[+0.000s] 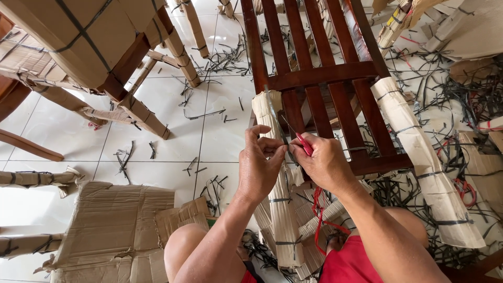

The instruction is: Wrapping chair legs with protective material and securing them with plastic ties for transport.

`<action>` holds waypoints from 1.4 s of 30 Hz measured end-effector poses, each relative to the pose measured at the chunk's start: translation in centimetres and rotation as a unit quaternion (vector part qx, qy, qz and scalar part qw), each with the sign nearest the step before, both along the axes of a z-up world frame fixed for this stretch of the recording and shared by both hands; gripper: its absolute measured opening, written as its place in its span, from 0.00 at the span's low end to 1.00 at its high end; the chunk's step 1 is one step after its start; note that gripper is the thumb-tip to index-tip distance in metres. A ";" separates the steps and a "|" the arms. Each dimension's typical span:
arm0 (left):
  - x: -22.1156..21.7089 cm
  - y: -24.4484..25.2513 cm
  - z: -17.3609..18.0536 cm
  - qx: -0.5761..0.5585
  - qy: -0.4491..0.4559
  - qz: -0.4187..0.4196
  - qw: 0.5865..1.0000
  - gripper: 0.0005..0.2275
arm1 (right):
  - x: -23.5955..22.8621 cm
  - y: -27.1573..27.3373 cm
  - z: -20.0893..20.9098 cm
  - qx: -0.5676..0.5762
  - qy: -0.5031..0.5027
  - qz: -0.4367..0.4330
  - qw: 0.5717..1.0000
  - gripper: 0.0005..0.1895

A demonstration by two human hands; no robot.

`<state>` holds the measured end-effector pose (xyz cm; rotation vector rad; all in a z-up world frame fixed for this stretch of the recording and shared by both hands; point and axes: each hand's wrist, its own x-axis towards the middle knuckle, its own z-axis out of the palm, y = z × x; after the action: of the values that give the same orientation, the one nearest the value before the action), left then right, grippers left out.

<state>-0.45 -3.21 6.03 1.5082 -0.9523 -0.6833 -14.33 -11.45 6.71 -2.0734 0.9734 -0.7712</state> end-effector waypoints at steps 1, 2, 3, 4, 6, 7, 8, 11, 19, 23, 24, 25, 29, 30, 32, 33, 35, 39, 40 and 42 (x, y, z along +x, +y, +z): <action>0.0 0.0 -0.2 0.000 0.000 0.001 1.000 0.20 | 0.0 0.1 0.0 0.000 0.000 0.001 1.000 0.03; 0.0 0.0 -0.3 0.000 -0.007 0.006 1.000 0.20 | 0.0 0.2 0.0 -0.006 0.003 0.002 1.000 0.03; -0.1 -0.1 -0.5 0.000 -0.014 0.012 1.000 0.21 | 0.0 0.2 0.0 -0.013 0.006 0.003 1.000 0.03; -0.1 -0.1 -0.5 0.000 -0.014 0.012 1.000 0.21 | 0.0 0.2 -0.1 -0.012 0.007 0.003 1.000 0.03; -0.2 -0.1 -0.4 0.001 -0.013 0.019 1.000 0.21 | 0.1 0.2 -0.3 -0.023 -0.002 0.005 1.000 0.03; -0.2 0.0 -0.2 0.001 -0.013 0.019 1.000 0.21 | 0.1 0.2 -0.1 -0.023 -0.001 0.006 1.000 0.03; -0.2 0.0 -0.1 0.005 -0.017 0.016 1.000 0.20 | 0.1 0.3 0.1 -0.043 -0.011 0.016 0.999 0.04; -0.3 0.0 -0.1 0.013 -0.033 0.009 0.999 0.20 | 0.3 0.4 0.1 -0.082 -0.011 0.030 0.996 0.07; -0.3 -0.8 -1.0 0.050 -0.055 0.011 0.997 0.18 | 0.9 0.2 -2.0 -0.167 -0.014 0.024 0.986 0.11; -0.5 -0.9 -0.9 0.043 0.019 0.032 0.998 0.17 | 0.9 0.6 -1.7 -0.151 -0.047 0.012 0.987 0.07; -0.5 -0.9 -1.0 0.040 0.046 0.040 0.997 0.17 | 0.9 0.6 -1.8 -0.149 -0.052 0.003 0.987 0.06; -0.5 -0.8 -1.0 0.040 0.046 0.040 0.997 0.17 | 0.9 0.7 -1.6 -0.149 -0.052 0.003 0.987 0.06; -0.4 -0.6 -0.8 0.033 0.068 0.048 0.996 0.17 | 0.8 0.6 -1.5 -0.140 -0.059 0.013 0.988 0.05; -0.4 -0.6 -0.8 0.035 0.063 0.052 0.996 0.17 | 0.8 0.6 -1.6 -0.136 -0.059 0.015 0.989 0.05; -0.3 -0.4 -0.8 0.032 0.069 0.049 0.996 0.17 | 0.8 0.6 -1.6 -0.103 -0.053 0.015 0.993 0.04; -0.2 -0.4 -0.7 0.027 0.075 0.045 0.996 0.16 | 0.8 0.6 -1.6 -0.070 -0.047 0.013 0.996 0.04; 0.0 -0.3 -1.0 0.017 0.082 0.040 0.996 0.17 | 0.7 0.9 -0.7 -0.027 -0.054 0.013 0.998 0.04; 0.3 -0.1 -1.1 0.000 0.092 0.027 0.995 0.17 | 0.2 0.7 0.4 0.058 -0.060 0.014 0.996 0.04; 0.3 -0.1 -1.1 0.000 0.092 0.026 0.995 0.17 | 0.1 0.7 0.3 0.058 -0.060 0.014 0.996 0.04; 0.3 0.0 -1.1 -0.009 0.099 0.012 0.995 0.17 | 0.0 0.5 0.1 0.058 -0.041 0.007 0.997 0.04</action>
<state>-0.14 -3.24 4.92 1.4046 -0.7868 -0.7889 -14.31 -10.93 6.85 -1.9326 0.9360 -0.7681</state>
